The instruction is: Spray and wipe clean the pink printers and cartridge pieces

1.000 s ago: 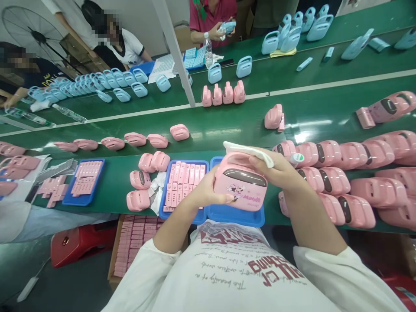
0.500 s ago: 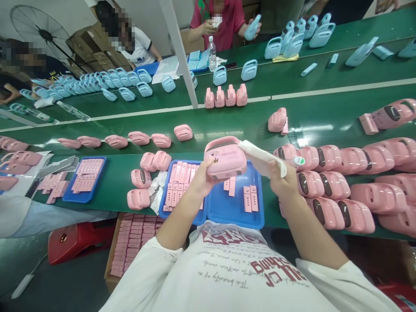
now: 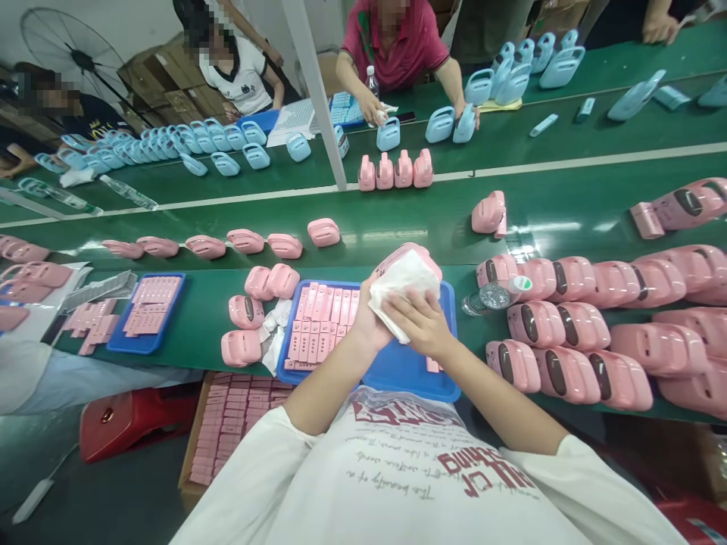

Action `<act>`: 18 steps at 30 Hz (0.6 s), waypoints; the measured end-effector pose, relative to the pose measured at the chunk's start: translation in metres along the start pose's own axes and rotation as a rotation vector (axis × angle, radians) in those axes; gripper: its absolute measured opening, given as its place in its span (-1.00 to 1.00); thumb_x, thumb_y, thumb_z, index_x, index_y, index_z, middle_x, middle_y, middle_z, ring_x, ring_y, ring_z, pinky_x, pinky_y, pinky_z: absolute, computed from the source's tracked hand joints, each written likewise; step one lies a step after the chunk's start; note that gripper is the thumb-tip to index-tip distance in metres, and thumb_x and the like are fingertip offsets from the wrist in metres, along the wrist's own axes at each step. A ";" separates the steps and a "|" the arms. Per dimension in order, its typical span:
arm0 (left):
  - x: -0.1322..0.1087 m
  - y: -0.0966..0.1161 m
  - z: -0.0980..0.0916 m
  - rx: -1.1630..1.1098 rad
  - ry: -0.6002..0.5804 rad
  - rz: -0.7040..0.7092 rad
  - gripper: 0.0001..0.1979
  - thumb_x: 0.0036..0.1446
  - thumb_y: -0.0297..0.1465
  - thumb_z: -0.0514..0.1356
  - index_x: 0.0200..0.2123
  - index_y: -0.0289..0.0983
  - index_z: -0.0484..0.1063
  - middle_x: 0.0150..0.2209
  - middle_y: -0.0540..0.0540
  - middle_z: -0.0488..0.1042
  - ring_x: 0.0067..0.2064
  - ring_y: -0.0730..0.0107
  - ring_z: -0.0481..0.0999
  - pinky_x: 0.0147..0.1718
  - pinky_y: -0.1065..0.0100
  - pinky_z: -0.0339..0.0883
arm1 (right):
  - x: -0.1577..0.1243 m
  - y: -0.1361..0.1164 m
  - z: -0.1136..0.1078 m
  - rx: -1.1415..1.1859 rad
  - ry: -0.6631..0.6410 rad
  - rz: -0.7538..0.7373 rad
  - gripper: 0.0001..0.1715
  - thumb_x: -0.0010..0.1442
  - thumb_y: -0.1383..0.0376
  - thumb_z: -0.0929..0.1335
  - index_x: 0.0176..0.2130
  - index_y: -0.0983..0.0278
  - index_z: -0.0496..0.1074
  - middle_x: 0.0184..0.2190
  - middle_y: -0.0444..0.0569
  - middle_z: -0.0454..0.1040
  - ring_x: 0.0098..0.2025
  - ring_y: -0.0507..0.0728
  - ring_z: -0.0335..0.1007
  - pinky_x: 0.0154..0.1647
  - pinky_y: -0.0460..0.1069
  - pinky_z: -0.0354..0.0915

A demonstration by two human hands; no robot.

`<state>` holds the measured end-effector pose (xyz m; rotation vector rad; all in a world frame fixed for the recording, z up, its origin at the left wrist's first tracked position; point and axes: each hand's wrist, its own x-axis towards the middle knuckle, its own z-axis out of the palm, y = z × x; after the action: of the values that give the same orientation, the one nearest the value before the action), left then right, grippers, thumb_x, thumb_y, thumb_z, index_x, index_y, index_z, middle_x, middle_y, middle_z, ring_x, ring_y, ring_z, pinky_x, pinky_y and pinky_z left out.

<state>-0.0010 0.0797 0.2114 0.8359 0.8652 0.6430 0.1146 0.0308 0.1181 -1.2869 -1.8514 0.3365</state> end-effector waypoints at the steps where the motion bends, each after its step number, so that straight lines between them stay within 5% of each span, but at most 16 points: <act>1: 0.000 0.000 -0.002 -0.079 0.022 -0.009 -0.29 0.02 0.14 -0.09 -0.05 -0.29 0.38 -0.17 -0.19 0.56 -0.12 0.10 0.55 -0.12 0.14 0.45 | 0.002 0.002 -0.003 0.069 0.087 0.083 -0.51 0.26 -0.04 0.20 -0.03 0.06 0.53 0.01 0.02 0.53 0.28 0.30 0.21 0.37 0.31 -0.03; 5: -0.004 -0.002 -0.010 -0.443 -0.016 -0.218 -0.37 -0.09 0.05 0.05 -0.11 -0.31 0.40 -0.29 -0.19 0.55 -0.26 0.13 0.54 -0.20 0.14 0.42 | 0.014 -0.008 -0.013 0.438 0.521 0.490 -0.25 0.25 -0.18 0.13 0.12 0.25 0.40 0.07 0.14 0.47 0.25 0.30 0.27 0.28 0.32 0.15; 8: -0.006 -0.010 -0.016 -0.468 -0.094 -0.261 -0.36 -0.18 0.04 0.09 -0.13 -0.29 0.41 -0.28 -0.18 0.55 -0.31 0.13 0.52 -0.33 0.16 0.39 | 0.020 -0.026 -0.017 0.760 0.537 0.669 -0.27 0.29 -0.13 0.12 0.18 0.26 0.32 0.06 0.13 0.49 0.14 0.25 0.40 0.10 0.21 0.39; 14: 0.000 -0.015 -0.026 -0.293 -0.103 -0.076 -0.34 -0.27 0.01 0.19 -0.11 -0.26 0.41 -0.22 -0.15 0.54 -0.20 0.09 0.51 -0.31 0.20 0.38 | 0.018 -0.034 -0.032 0.975 0.493 0.768 -0.38 0.14 -0.16 0.30 0.00 0.17 0.47 -0.01 0.00 0.55 0.14 0.24 0.41 0.00 0.10 0.48; 18: 0.000 -0.002 -0.027 0.250 0.042 0.268 -0.19 -0.38 -0.17 0.42 0.02 -0.24 0.28 0.00 -0.18 0.45 0.04 0.02 0.44 -0.03 0.15 0.34 | 0.020 -0.017 -0.037 0.986 0.572 0.796 -0.40 0.20 -0.11 0.28 0.01 0.23 0.47 -0.01 0.02 0.55 0.13 0.23 0.41 0.07 0.14 0.44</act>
<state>-0.0232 0.0887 0.1993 1.1806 0.8910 0.7985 0.1293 0.0323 0.1615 -1.1362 -0.4624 1.0163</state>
